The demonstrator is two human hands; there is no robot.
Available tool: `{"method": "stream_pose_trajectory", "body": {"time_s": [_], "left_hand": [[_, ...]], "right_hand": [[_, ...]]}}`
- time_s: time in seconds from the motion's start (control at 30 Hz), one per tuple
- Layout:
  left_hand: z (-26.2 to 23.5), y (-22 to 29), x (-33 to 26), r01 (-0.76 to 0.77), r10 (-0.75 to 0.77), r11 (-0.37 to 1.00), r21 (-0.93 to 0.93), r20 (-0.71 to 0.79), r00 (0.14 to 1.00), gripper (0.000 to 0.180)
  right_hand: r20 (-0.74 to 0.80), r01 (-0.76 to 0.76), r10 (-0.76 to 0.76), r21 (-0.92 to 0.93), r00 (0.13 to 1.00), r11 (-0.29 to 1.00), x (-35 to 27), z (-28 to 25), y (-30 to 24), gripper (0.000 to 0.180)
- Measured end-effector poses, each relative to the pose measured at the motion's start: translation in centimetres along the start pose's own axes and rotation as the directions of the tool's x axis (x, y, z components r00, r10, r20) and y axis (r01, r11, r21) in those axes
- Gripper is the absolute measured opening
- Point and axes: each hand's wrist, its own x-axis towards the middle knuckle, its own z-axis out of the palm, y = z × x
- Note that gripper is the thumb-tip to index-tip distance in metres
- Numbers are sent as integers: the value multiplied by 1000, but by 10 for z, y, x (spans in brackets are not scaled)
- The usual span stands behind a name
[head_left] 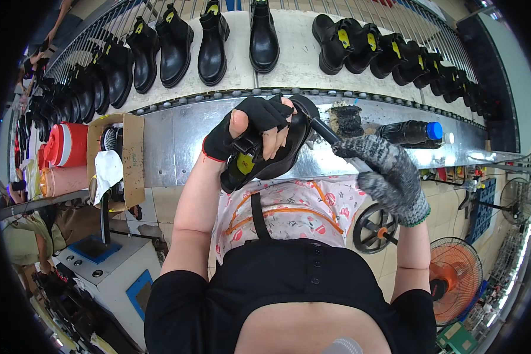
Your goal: Cleaning and applying liquid finish to the seams and soles of black leather boots on a conveyor belt.
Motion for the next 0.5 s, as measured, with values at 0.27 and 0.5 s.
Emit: {"method": "stream_pose_trajectory", "body": {"time_s": [0.27, 0.5], "left_hand": [[-22, -5, -13, -20, 20, 1000, 3, -66, 998, 92], [-61, -22, -44, -112, 60, 973, -203, -244, 968, 90]], "right_hand": [[-12, -116, 121, 217, 993, 969, 11, 25, 15, 47], [-129, 161, -122, 352, 984, 922, 30, 82, 52, 35]]}}
